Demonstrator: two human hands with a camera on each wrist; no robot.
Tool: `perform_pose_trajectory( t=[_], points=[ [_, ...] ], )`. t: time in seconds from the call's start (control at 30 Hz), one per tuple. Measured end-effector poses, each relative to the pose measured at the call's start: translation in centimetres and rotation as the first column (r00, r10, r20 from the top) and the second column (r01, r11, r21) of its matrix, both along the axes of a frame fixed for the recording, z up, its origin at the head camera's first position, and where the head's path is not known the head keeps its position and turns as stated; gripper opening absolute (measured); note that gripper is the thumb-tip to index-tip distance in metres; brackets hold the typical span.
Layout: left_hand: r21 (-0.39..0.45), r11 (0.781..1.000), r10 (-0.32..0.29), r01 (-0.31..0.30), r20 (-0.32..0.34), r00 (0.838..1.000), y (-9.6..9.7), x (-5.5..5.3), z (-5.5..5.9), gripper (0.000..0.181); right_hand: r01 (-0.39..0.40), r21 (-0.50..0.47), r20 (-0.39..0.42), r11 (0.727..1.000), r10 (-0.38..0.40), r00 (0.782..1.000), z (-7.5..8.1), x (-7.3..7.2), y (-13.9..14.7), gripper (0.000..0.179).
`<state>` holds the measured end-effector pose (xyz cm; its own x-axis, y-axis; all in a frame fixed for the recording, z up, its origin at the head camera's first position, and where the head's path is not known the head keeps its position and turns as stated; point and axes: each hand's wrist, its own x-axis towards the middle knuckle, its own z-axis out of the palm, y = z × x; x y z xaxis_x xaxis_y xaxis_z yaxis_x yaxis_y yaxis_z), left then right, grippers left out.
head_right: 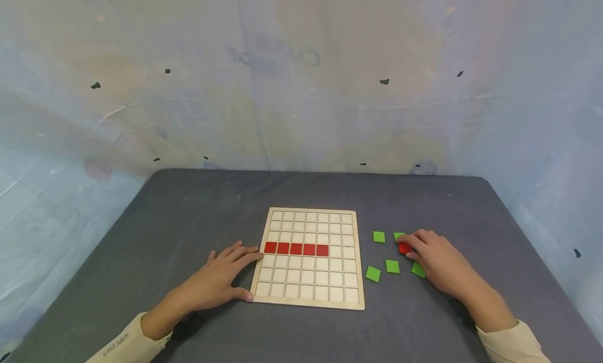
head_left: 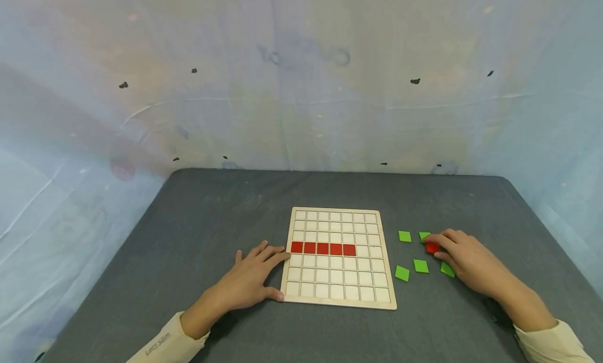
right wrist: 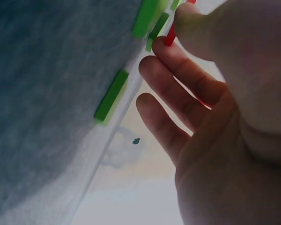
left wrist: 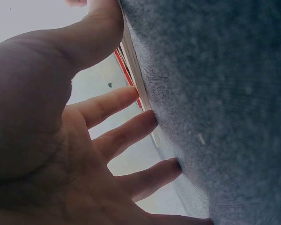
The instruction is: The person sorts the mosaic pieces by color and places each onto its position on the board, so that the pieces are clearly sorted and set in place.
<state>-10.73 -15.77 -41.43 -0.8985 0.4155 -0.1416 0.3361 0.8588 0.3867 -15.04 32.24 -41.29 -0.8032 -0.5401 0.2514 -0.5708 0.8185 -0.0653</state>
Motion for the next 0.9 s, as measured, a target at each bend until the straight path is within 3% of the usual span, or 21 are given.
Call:
perform_pose_trajectory(
  t=[0.23, 0.9],
  points=[
    [-0.003, 1.0, -0.002, 0.002, -0.008, 1.0, 0.0, 0.0, -0.1, 0.086, 0.003, 0.012, 0.041, 1.0, -0.004, 0.999, 0.1, 0.2, -1.0, 0.038],
    [-0.008, 1.0, -0.006, 0.006, -0.01, 1.0, 0.0, 0.0, 0.0, 0.085, -0.013, -0.014, 0.033, 1.0, 0.013, 0.999, 0.0, 0.2, -2.2, 0.038]
  ],
)
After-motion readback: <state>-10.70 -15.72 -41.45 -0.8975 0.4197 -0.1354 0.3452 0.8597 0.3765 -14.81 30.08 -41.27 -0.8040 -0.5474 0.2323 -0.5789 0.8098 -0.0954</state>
